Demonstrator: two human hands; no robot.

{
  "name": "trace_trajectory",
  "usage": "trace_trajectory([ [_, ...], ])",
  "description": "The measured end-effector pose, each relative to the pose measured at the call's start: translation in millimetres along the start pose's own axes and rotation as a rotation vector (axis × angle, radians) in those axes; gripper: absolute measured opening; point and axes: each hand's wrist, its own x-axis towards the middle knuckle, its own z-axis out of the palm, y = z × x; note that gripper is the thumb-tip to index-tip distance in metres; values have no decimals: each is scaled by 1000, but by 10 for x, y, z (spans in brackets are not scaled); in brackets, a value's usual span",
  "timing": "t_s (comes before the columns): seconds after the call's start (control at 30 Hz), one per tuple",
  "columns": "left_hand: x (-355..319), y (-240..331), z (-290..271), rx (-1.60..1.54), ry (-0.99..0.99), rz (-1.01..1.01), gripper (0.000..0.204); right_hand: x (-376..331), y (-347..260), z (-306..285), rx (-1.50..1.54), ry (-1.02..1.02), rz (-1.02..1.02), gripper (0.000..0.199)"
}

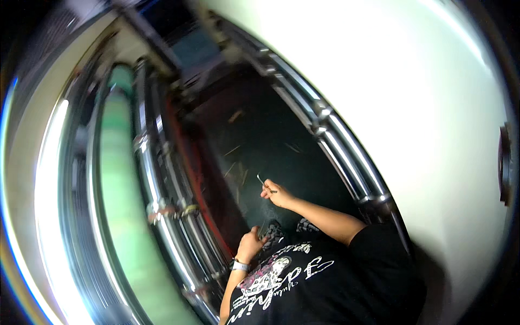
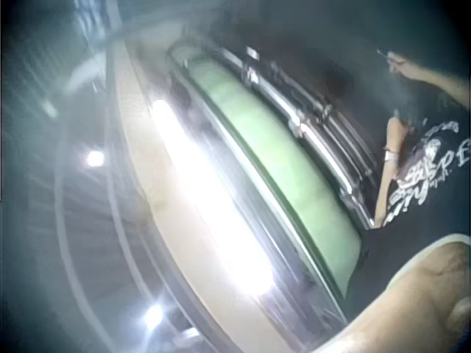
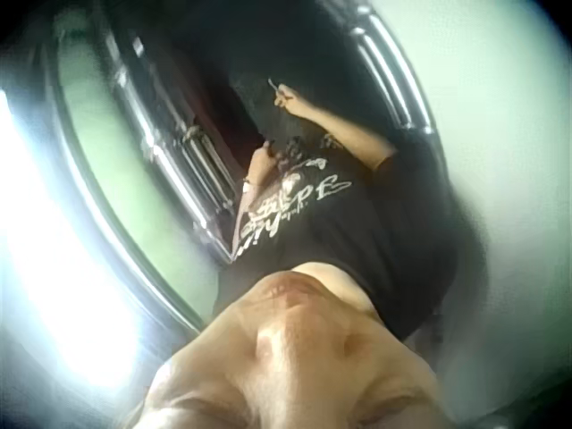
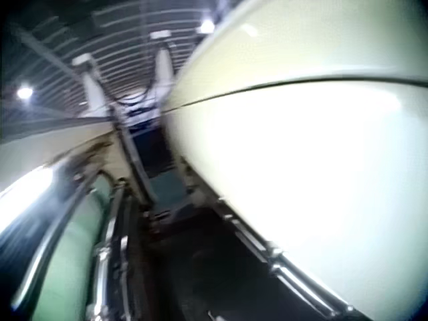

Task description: The person measures the distance between metal rings on industrial machine rollers using a measuring tape and adjusts the position of the rings using a small hand tool.

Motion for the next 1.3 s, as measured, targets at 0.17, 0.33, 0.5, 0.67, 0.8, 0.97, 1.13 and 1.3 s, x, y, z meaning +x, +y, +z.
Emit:
trace_trajectory([
  [0.17, 1019, 321, -374, 203, -338, 361, 59, -478, -214, -929, -176, 399, -60, 13],
  [0.33, 1680, 916, -353, 409, -510, 692, 58, -1450, -434, -1059, -99, 776, -16, 13],
  [0.5, 1867, 1651, -108, 518, -702, 767, 60, -2126, -489, -907, -40, 977, 131, 15],
  [0.67, 1625, 2178, 362, 654, -926, 957, 63, -2800, -289, -645, 176, 1322, 382, 18],
  [0.8, 1423, 2377, 601, 668, -1034, 1124, 62, -3209, 637, -265, 460, 1856, -213, 20],
  [0.97, 1803, 2041, 696, 836, -1069, 1318, 59, -3183, 524, 73, 786, 2034, -457, 18],
  [1.13, 1767, 2388, -85, 829, -992, 1263, 57, -2465, 498, 94, 460, 1783, -38, 22],
  [1.3, 2640, 1845, -493, 632, -904, 1189, 58, -1251, 225, -368, 114, 1465, 183, 19],
])
